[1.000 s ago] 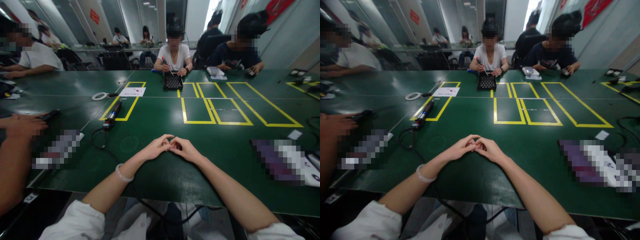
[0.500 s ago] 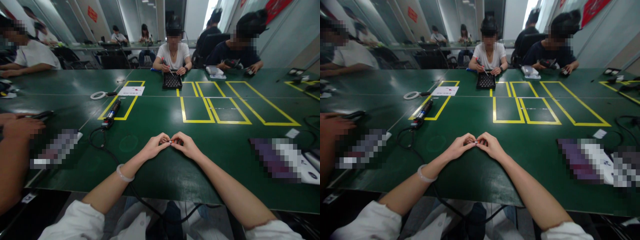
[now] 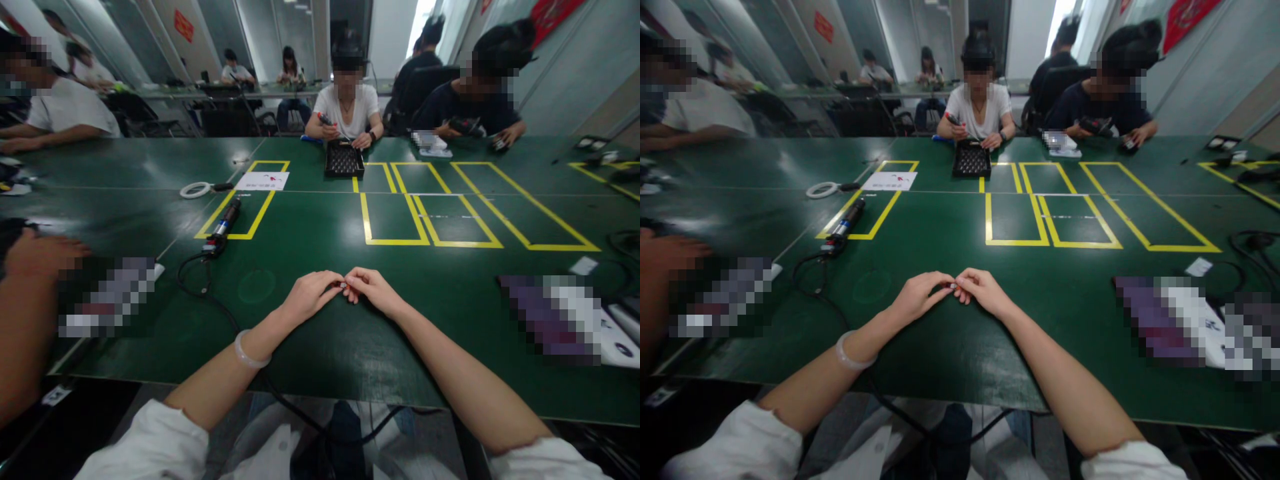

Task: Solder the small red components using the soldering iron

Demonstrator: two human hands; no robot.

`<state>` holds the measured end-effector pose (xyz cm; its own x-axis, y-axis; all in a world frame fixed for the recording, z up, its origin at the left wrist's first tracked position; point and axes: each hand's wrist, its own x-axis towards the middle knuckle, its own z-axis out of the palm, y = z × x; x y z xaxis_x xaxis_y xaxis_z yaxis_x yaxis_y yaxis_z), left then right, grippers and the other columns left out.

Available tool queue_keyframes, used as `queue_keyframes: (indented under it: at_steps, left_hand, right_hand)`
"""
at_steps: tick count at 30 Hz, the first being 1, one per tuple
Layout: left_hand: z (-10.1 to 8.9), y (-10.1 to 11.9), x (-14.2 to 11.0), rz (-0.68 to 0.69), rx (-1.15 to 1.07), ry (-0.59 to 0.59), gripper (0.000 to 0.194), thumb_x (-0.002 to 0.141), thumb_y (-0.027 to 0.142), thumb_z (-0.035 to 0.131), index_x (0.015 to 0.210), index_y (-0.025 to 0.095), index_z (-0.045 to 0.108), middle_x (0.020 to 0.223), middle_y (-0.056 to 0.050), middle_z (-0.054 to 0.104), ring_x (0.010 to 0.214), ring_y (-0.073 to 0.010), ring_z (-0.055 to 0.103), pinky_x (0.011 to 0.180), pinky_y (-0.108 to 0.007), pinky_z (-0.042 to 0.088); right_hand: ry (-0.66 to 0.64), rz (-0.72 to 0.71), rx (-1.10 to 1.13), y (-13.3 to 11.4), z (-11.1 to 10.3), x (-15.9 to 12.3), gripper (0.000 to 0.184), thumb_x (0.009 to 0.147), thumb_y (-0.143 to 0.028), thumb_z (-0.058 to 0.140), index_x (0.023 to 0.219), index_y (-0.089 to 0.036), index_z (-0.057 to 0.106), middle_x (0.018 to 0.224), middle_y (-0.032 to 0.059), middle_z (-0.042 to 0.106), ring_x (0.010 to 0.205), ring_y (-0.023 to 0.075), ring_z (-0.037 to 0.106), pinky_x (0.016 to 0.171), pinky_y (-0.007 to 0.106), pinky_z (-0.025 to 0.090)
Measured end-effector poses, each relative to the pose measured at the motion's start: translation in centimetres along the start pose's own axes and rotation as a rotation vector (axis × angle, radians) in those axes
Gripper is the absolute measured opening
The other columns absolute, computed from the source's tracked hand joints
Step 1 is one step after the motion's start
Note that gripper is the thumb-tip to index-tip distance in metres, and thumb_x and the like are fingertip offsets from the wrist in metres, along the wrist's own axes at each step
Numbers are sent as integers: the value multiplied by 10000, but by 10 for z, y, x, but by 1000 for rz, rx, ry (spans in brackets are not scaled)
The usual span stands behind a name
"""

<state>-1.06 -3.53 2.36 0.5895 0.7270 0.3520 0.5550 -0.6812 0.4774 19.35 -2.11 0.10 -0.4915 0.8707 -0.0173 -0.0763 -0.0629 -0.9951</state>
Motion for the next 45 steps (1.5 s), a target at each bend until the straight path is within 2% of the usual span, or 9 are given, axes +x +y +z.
queue_keyframes:
  at_steps: [8,12,15,19,23,27,31,38,45]
  left_hand:
    - [-2,-3,1,-175,-78,-22,258,946,394,480,1075,202,596,973,-37,697,902,-165,659,834,-285,493]
    - [-6,-3,3,-187,-87,-69,278,943,418,473,1084,210,592,975,-30,696,911,-166,657,852,-293,489]
    - [-26,-13,6,-225,-42,-28,351,943,450,454,1193,218,540,1047,-39,680,970,-175,646,882,-312,489]
    - [-74,-62,-1,-382,270,86,488,914,472,475,1321,203,475,1261,-102,580,1147,-246,568,964,-396,466]
    - [-124,-137,-27,-704,613,175,683,847,455,561,1417,127,378,1453,-190,410,1328,-356,407,1068,-499,379]
    - [-158,-193,-57,-934,634,2,796,768,491,626,1420,108,377,1444,-225,424,1283,-417,446,1002,-537,428]
    - [-176,-220,-73,-869,606,-83,716,744,477,616,1342,102,496,1391,-197,494,1236,-349,508,1027,-439,427]
    - [-186,-221,-72,-817,537,-163,723,649,502,644,1242,93,585,1191,-161,646,1062,-316,610,923,-375,484]
    - [-155,-178,-63,-847,602,-99,673,736,504,594,1300,141,540,1216,-153,607,1052,-307,609,886,-393,493]
  right_hand:
    - [66,-98,-84,3,3,-1,343,743,-391,754,947,-177,580,857,10,628,619,83,551,536,209,450]
    - [70,-86,-184,3,1,-1,283,787,-398,699,914,-172,584,741,-12,591,600,93,524,535,217,406]
    - [84,-68,-194,2,-1,-2,275,787,-390,689,904,-170,572,664,-36,550,556,89,489,522,218,368]
    - [95,-53,-207,3,-3,-2,275,773,-379,692,897,-166,568,671,-34,551,557,89,481,531,217,356]
    - [104,-51,-250,6,-4,-1,269,772,-376,687,901,-169,573,694,-26,563,556,86,467,529,218,346]
    - [105,-47,-250,7,-4,0,277,760,-382,696,889,-170,572,686,-28,560,558,87,469,535,220,350]
    - [97,-55,-216,6,-3,0,303,756,-401,703,904,-166,583,686,-25,560,576,91,480,549,225,362]
    - [83,-35,-221,2,-2,-1,348,753,-425,707,943,-148,617,681,-18,562,576,93,485,551,231,373]
    - [57,-40,-266,1,-3,-1,323,785,-416,691,949,-145,627,684,-18,564,582,96,480,551,230,366]
